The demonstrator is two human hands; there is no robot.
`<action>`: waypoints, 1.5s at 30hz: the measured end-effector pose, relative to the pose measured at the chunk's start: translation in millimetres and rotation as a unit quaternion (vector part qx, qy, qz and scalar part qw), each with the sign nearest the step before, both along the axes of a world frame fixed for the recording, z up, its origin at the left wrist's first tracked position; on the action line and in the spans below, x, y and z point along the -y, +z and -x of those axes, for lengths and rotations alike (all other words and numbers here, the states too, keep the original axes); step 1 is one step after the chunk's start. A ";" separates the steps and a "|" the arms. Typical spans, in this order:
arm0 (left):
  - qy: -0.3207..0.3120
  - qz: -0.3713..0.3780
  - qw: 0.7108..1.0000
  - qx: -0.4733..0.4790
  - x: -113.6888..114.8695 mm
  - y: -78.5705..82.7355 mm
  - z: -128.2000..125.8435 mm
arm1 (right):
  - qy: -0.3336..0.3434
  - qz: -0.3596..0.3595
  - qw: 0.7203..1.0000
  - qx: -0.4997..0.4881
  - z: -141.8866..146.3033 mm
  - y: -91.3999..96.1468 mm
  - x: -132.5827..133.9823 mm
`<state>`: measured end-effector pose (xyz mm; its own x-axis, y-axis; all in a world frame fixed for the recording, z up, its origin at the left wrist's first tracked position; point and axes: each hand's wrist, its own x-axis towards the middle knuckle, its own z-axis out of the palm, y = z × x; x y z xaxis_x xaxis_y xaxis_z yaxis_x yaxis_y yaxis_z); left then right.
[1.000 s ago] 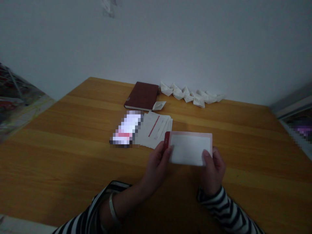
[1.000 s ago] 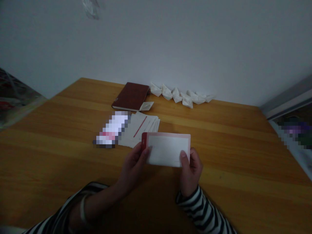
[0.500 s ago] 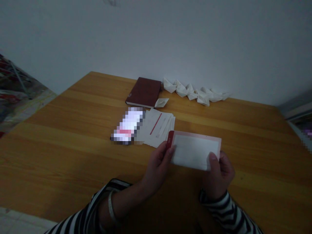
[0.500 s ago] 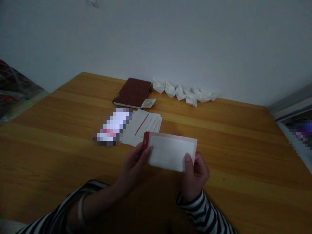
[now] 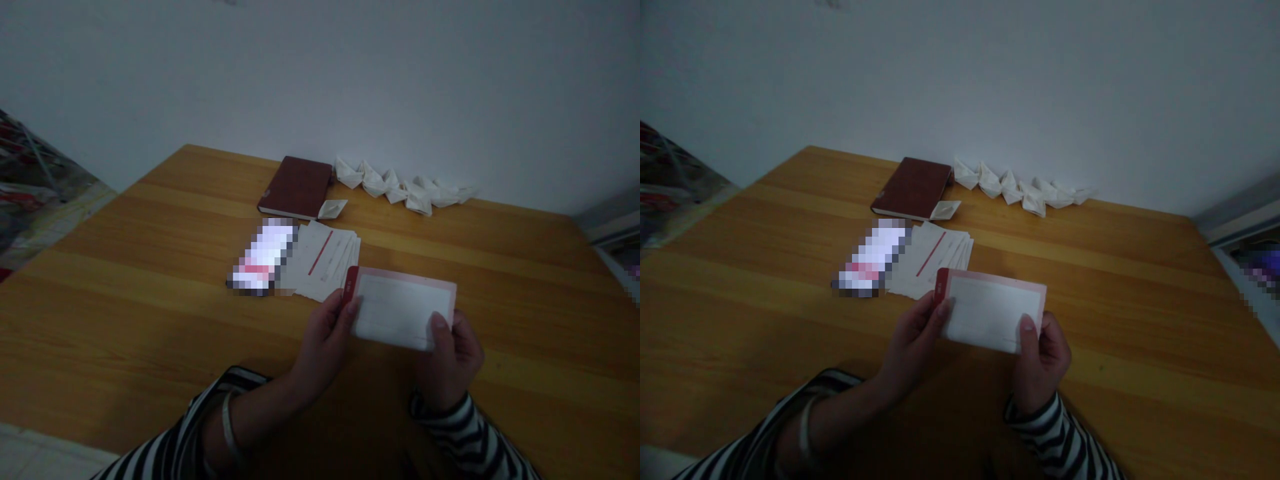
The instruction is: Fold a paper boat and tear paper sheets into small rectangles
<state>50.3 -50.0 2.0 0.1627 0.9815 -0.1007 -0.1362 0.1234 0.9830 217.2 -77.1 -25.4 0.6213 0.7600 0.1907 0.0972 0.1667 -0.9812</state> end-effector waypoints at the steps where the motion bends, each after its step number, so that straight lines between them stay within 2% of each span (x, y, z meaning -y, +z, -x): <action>1: -0.003 -0.001 1.000 0.002 -0.1 -0.6 -0.1 | 0.002 0.001 1.000 -0.002 0.1 0.3 0.0; 10: -0.012 -0.011 1.000 0.017 0.0 -3.3 0.8 | 0.006 -0.014 1.000 -0.016 0.5 -0.6 -0.5; 20: -0.002 0.006 1.000 0.000 -0.2 -0.1 0.5 | 0.003 -0.005 1.000 0.015 1.7 3.5 -0.9; 23: 0.008 -0.007 1.000 -0.021 -3.1 0.0 3.2 | 0.038 0.007 0.999 -0.023 0.1 9.7 -6.0; 27: 0.013 -0.031 0.997 -0.063 -7.7 -2.8 7.7 | 0.119 0.064 0.986 -0.093 -6.4 16.5 -12.2; 30: 0.004 -0.041 0.996 -0.084 -8.3 -5.6 9.4 | 0.136 0.082 0.983 -0.095 -10.4 17.9 -13.1; 40: 0.023 -0.080 0.991 -0.101 -8.4 -9.3 13.6 | 0.106 0.028 0.992 -0.070 -1.9 21.9 -5.5; 43: 0.021 -0.106 0.989 -0.103 -8.9 -6.6 15.3 | 0.099 -0.002 0.995 -0.033 -2.1 25.1 -4.8; 45: 0.015 -0.125 0.985 -0.114 -9.2 -4.7 15.8 | 0.098 -0.020 0.995 0.026 -7.1 27.8 -6.7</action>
<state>34.5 -40.8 -2.7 0.1345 0.9842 0.1147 0.0924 -0.1278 0.9875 224.3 -70.4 2.5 0.4499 0.8567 0.2521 0.1097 0.2271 -0.9677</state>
